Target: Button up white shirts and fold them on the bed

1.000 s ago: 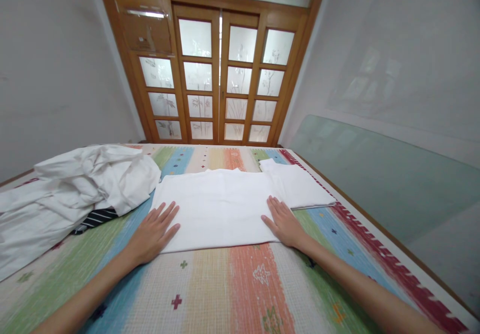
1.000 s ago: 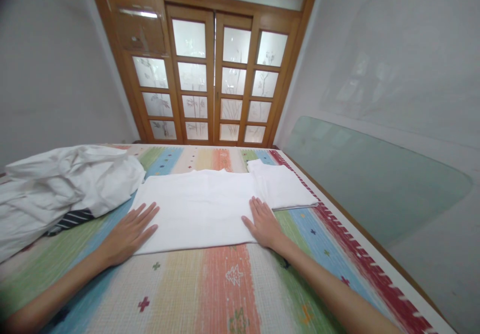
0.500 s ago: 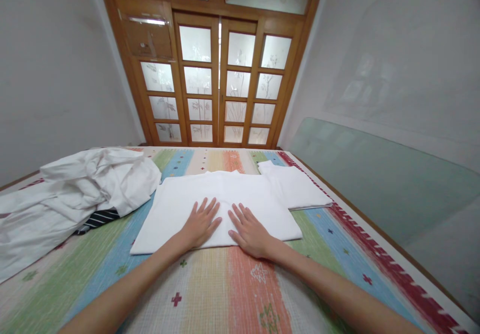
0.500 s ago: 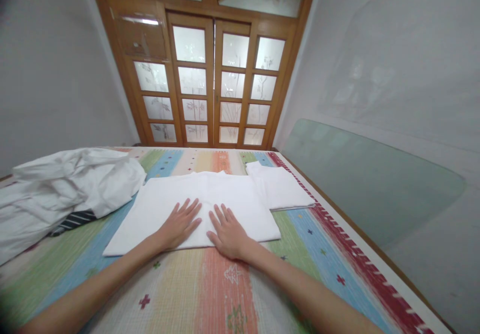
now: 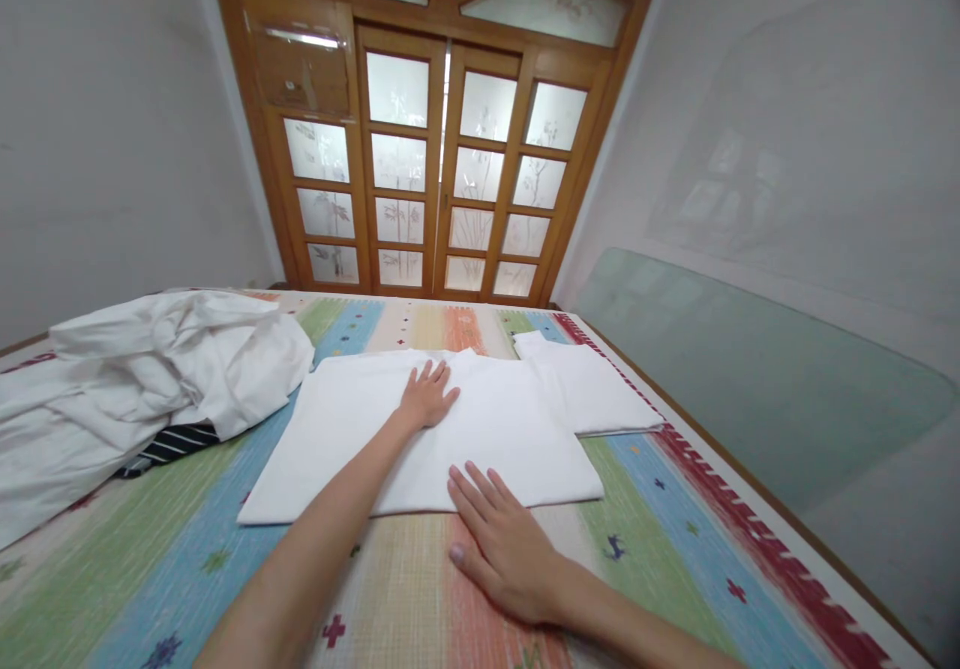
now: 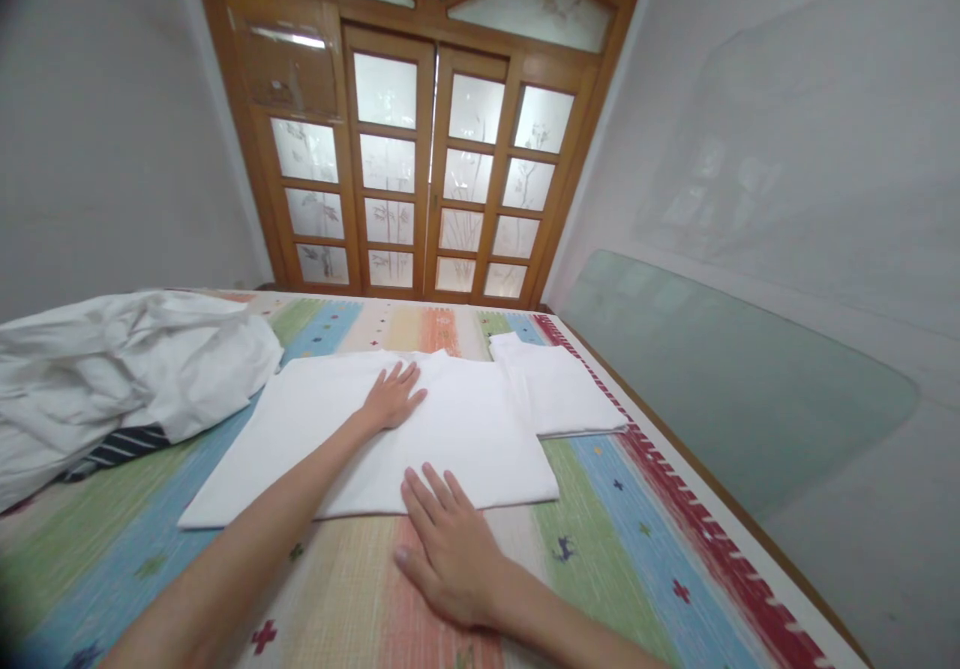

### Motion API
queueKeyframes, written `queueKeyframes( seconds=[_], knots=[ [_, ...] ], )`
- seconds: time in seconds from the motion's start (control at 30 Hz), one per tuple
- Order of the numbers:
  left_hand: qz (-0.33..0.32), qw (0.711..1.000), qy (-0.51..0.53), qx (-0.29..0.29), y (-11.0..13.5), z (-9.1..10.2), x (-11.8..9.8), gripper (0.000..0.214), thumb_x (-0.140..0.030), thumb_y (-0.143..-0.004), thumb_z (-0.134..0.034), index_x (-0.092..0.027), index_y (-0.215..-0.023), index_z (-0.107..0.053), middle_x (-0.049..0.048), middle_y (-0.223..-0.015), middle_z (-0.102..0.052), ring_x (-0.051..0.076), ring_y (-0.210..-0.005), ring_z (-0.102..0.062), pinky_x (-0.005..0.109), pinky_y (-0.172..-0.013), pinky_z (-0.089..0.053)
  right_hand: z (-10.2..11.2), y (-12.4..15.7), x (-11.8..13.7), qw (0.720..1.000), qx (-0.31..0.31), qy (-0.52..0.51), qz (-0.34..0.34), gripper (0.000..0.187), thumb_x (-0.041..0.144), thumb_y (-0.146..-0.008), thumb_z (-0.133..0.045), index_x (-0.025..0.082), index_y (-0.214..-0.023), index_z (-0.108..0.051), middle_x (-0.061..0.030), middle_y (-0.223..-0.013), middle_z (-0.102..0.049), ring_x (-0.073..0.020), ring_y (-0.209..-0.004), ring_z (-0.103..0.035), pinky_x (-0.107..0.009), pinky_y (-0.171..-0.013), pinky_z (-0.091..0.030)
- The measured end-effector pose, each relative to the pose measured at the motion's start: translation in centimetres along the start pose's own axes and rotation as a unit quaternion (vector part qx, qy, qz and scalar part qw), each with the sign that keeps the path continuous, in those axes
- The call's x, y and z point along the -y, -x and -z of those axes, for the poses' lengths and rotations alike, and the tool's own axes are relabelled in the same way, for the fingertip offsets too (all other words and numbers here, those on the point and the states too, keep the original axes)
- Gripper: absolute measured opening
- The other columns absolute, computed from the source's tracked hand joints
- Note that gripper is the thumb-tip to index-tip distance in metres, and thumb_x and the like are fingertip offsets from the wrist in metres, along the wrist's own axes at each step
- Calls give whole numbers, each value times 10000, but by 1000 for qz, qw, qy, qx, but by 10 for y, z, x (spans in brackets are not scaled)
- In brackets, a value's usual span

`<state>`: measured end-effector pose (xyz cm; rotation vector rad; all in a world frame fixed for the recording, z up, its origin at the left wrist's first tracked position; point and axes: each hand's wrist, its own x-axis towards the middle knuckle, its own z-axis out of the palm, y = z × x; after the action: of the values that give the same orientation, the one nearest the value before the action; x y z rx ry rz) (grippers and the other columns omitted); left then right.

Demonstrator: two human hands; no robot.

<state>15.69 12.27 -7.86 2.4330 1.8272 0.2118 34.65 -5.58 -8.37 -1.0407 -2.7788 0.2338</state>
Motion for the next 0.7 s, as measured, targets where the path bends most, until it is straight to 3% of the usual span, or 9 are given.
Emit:
queueKeyframes(
  seconds=[0.23,0.4,0.53,0.7],
  knots=[
    [29,999,13,-7,-27,-1,9,696,-478,-947,-193,-53,-1498,-208,175,-1574,-174,254,-1468,-125,464,-1178,-91,9,8,14,999,21,-40,-28,724,533,-965,-336,183,-1544,-77,-79,-1588,-136,-268,-1468,-72,-500,-1190,-114],
    [30,999,2,-19,-19,-7,8,698,-455,-953,-168,-8,-1487,-207,197,-1571,-168,266,-1466,-127,459,-1174,-108,6,4,7,998,16,-42,-37,664,520,-985,-280,196,-1542,-124,-66,-1585,-151,-243,-1466,-111,-482,-1189,-139],
    [17,999,-7,-27,-1,-11,12,701,-482,-957,-154,-35,-1495,-202,193,-1570,-172,278,-1463,-140,469,-1165,-126,1,-16,-21,995,-11,-7,-96,623,493,-1003,-186,154,-1525,-222,-93,-1571,-196,-241,-1459,-153,-481,-1174,-177],
    [6,1000,-4,-10,14,-7,19,701,-510,-960,-124,-73,-1497,-233,158,-1570,-201,268,-1460,-160,461,-1163,-147,3,-61,-81,986,-19,46,-158,645,495,-999,-141,124,-1507,-281,-107,-1569,-210,-257,-1454,-170,-482,-1160,-174]
  ],
)
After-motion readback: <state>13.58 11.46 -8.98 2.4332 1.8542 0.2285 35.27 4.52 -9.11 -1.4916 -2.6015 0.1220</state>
